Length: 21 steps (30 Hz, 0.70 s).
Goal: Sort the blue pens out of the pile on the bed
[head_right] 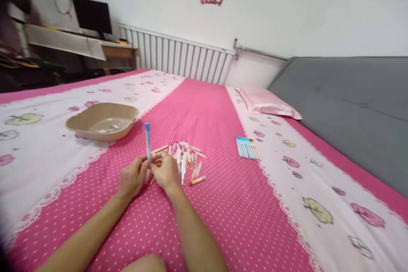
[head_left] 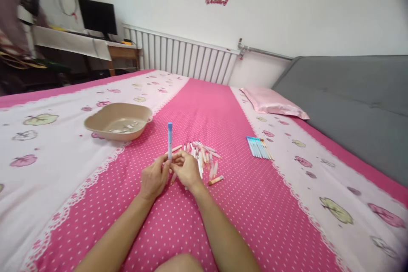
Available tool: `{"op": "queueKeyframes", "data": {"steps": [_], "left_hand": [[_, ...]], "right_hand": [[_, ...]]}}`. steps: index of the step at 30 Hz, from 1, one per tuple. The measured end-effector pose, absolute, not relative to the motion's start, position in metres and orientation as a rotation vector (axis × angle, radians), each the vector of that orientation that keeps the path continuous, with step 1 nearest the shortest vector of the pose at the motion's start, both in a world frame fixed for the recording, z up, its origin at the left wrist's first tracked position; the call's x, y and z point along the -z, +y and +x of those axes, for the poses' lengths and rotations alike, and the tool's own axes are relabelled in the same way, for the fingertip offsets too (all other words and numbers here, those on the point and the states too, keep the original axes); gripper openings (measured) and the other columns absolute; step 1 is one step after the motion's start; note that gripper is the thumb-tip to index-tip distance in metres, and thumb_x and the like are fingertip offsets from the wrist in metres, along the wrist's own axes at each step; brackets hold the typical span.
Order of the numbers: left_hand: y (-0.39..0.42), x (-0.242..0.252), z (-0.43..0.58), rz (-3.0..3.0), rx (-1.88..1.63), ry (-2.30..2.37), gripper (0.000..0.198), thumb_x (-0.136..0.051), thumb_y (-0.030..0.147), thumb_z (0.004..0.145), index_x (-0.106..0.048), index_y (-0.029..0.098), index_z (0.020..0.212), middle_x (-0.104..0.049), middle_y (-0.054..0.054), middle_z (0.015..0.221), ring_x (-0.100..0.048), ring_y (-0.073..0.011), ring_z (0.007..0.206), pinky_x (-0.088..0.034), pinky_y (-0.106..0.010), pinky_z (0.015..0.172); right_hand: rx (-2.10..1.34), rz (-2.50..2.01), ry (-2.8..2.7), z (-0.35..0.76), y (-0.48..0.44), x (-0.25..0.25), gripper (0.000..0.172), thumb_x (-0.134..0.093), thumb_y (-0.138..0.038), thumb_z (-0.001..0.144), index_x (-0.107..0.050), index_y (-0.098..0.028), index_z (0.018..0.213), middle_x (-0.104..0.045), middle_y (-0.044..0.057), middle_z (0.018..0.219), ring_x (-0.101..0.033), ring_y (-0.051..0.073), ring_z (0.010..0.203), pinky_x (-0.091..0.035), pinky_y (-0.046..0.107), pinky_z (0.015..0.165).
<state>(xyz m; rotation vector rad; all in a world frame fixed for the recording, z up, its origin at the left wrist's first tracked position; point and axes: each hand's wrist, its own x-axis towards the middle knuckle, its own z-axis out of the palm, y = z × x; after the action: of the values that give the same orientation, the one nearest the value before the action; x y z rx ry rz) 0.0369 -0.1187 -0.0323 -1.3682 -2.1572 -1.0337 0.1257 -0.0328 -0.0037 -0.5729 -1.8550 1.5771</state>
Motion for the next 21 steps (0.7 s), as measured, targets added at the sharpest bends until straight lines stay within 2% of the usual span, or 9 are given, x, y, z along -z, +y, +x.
{"op": "queueKeyframes", "data": {"steps": [3, 7, 12, 21], "left_hand": [[-0.117, 0.031, 0.034, -1.363, 1.003, -2.214, 0.035, -0.031, 0.037, 0.09, -0.056, 0.017, 0.105, -0.068, -0.003, 0.079, -0.064, -0.0148, 0.066, -0.042, -0.022, 0.058], [-0.116, 0.029, 0.032, -1.348, 0.943, -2.245, 0.036, -0.03, 0.038, 0.089, -0.057, 0.018, 0.101, -0.069, -0.003, 0.078, -0.064, -0.0158, 0.067, -0.042, -0.023, 0.057], [-0.115, 0.03, 0.031, -1.372, 0.925, -2.253, 0.035, -0.029, 0.038, 0.089, -0.057, 0.017, 0.098, -0.069, -0.003, 0.079, -0.064, -0.0165, 0.067, -0.042, -0.024, 0.057], [-0.113, 0.032, 0.029, -1.372, 0.886, -2.239, 0.035, -0.03, 0.038, 0.089, -0.056, 0.017, 0.098, -0.068, -0.003, 0.076, -0.064, -0.0162, 0.062, -0.042, -0.024, 0.054]], "right_hand": [[-1.569, -0.617, -1.734, 0.126, -0.021, 0.003, 0.017, -0.065, -0.021, 0.063, -0.057, -0.017, 0.078, -0.064, 0.0, 0.071, -0.064, 0.014, 0.067, -0.052, 0.026, 0.064], [-1.482, -0.705, -1.588, 0.139, 0.006, -0.003, 0.02, -0.066, -0.019, 0.06, -0.057, -0.016, 0.078, -0.064, 0.001, 0.071, -0.062, 0.013, 0.066, -0.051, 0.024, 0.064], [-1.223, -0.848, -1.494, 0.18, 0.051, -0.008, 0.025, -0.065, -0.026, 0.062, -0.058, -0.014, 0.083, -0.066, 0.004, 0.076, -0.063, 0.014, 0.07, -0.051, 0.026, 0.066], [-0.854, -1.143, -1.303, 0.287, 0.146, 0.028, 0.034, -0.059, -0.03, 0.064, -0.06, -0.009, 0.091, -0.066, 0.013, 0.09, -0.063, 0.019, 0.082, -0.048, 0.031, 0.079]]}}
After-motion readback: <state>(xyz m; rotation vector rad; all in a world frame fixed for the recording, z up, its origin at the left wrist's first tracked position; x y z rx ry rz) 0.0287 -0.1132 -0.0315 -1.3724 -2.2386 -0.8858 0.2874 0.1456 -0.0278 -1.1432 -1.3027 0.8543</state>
